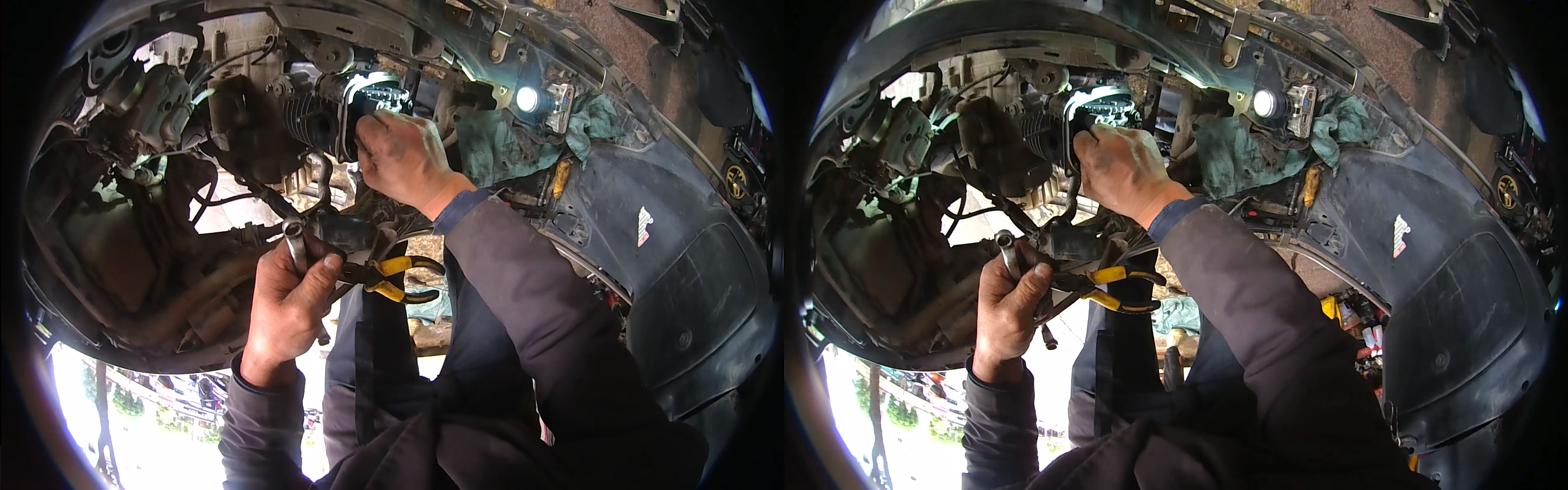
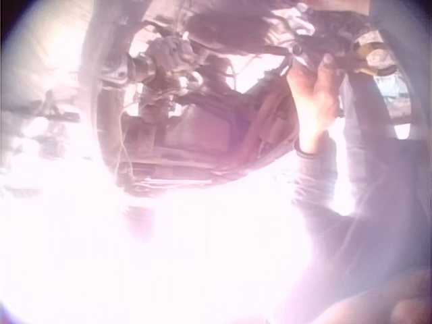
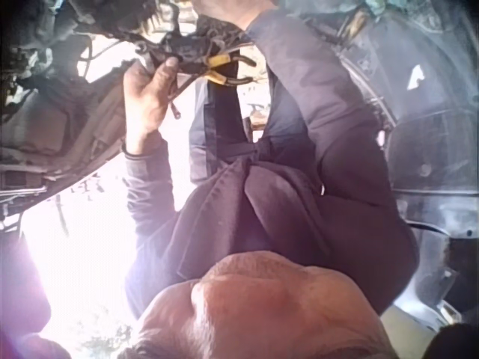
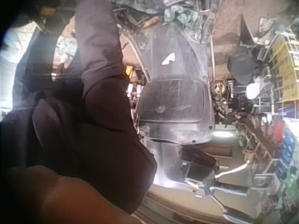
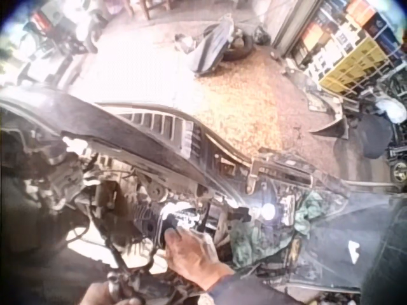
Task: The person works under the hood of a car, using a yellow-handled screwdriver and a wrench to adjust and tighten components within the engine bay. The hands repeatedly reach into the engine compartment, manipulate fasteners, and reposition tools while a headlamp illuminates the workspace.
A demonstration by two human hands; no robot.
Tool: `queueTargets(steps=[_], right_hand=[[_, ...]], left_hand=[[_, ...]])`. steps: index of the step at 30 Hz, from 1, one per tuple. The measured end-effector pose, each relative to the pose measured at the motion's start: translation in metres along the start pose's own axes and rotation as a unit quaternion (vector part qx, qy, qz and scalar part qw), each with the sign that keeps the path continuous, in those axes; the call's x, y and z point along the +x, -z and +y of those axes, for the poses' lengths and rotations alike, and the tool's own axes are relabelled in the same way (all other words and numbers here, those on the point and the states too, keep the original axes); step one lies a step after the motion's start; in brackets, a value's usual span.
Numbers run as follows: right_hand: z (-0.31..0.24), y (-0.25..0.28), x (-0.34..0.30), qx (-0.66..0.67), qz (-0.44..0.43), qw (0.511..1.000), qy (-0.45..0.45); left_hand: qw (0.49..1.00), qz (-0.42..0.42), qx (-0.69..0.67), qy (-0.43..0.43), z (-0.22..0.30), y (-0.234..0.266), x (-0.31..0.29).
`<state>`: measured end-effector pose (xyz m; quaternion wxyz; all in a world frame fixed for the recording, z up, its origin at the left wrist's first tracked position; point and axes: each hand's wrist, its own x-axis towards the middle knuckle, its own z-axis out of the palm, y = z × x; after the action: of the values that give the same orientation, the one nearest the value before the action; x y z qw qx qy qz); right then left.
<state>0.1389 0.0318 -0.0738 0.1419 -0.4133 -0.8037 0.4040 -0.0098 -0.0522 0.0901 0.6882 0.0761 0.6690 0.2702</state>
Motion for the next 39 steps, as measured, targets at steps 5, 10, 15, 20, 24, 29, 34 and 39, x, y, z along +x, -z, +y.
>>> queueTargets(steps=[5, 10, 15, 20, 24, 29, 34, 39], right_hand=[[0.000, -0.001, -0.001, 0.001, -0.005, 1.000, -0.013], [0.000, 0.002, -0.003, 0.006, -0.009, 0.999, -0.041], [-0.020, 0.044, -0.033, 0.361, -0.211, 0.869, -0.264], [-0.050, 0.074, -0.078, 0.336, -0.214, 0.909, -0.123], [-0.029, 0.088, -0.102, 0.368, -0.184, 0.853, -0.320], [-0.010, 0.088, -0.129, 0.450, -0.122, 0.816, -0.342], [-0.007, 0.083, -0.144, 0.490, -0.112, 0.773, -0.386], [-0.006, 0.084, -0.147, 0.516, -0.101, 0.759, -0.384]], left_hand=[[1.000, 0.019, 0.017, 0.001, -0.002, -0.001, 0.002], [1.000, 0.009, -0.005, 0.026, -0.003, 0.001, 0.003], [0.999, 0.046, -0.007, 0.015, 0.001, -0.006, 0.010], [0.996, 0.045, 0.021, 0.068, 0.013, -0.022, 0.020], [0.991, 0.070, 0.087, 0.068, 0.005, -0.034, 0.054], [0.988, 0.053, 0.136, 0.051, -0.017, -0.029, 0.103], [0.972, 0.049, 0.224, 0.042, -0.023, -0.016, 0.117], [0.901, 0.073, 0.427, -0.019, -0.024, -0.014, 0.121]])
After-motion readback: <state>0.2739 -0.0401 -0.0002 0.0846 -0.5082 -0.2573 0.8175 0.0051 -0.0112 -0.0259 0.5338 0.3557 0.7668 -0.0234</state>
